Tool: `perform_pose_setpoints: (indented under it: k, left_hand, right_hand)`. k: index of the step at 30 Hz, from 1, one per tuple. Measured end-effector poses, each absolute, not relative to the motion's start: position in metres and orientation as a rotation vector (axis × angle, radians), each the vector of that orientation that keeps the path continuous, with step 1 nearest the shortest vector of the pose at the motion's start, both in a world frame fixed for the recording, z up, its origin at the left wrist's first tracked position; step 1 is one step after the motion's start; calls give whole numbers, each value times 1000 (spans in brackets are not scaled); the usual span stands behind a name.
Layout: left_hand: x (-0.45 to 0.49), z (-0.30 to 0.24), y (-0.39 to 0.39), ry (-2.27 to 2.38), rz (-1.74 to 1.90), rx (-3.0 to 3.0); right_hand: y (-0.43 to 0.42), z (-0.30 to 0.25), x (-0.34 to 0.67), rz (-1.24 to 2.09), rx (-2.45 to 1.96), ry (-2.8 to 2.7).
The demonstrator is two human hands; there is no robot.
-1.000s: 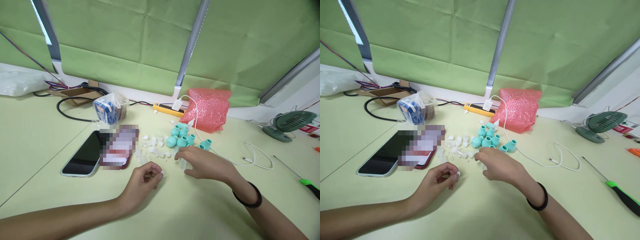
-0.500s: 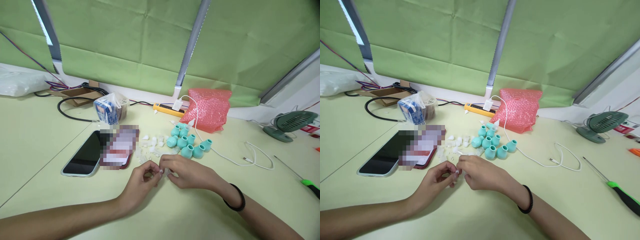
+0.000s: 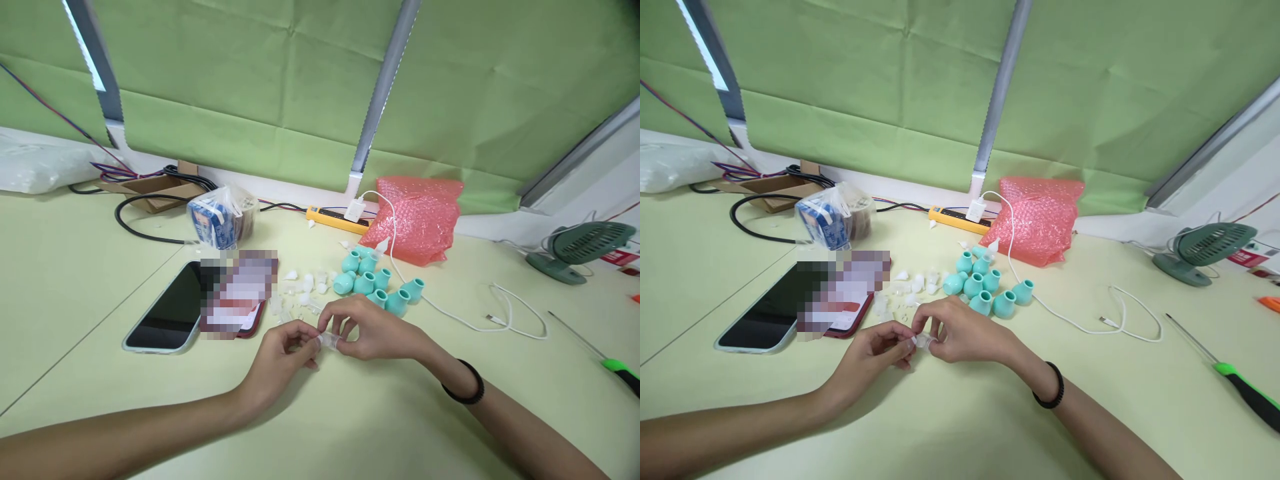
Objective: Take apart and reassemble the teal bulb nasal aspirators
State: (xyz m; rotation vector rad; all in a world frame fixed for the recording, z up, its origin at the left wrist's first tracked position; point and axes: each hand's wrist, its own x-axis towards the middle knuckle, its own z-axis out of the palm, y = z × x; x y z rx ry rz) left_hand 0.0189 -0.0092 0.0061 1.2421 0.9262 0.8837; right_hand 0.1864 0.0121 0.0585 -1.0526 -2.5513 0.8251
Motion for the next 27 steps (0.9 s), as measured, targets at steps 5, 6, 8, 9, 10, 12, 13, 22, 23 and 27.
perform_pose_setpoints:
  k: [5, 6, 8, 9, 10, 12, 13, 22, 23, 27]
  left_hand:
    - [20, 8, -9, 932, 894, 1248]
    - [20, 8, -10, 932, 897, 1248]
    - [20, 9, -10, 930, 896, 1244]
    - [20, 9, -10, 929, 892, 1240]
    - [20, 9, -11, 926, 889, 1237]
    - [20, 9, -10, 914, 888, 1230]
    - [20, 9, -10, 908, 890, 1228]
    - [19, 5, -11, 884, 966, 1223]
    - [18, 4, -11, 881, 979, 1237]
    - [17, 4, -13, 897, 1024, 1365]
  right_hand:
    - [10, 59, 184, 805, -1031, -2553]
    - [10, 59, 184, 809, -1012, -2553]
    - [10, 60, 185, 806, -971, -2562]
    - [11, 60, 185, 798, -956, -2568]
    - [11, 60, 185, 790, -945, -2573]
    - [12, 60, 186, 789, -941, -2577]
    - [12, 60, 186, 795, -944, -2573]
    - [14, 57, 187, 818, -995, -2505]
    - [14, 57, 187, 817, -1001, -2498]
    - [13, 59, 185, 846, -1041, -2460]
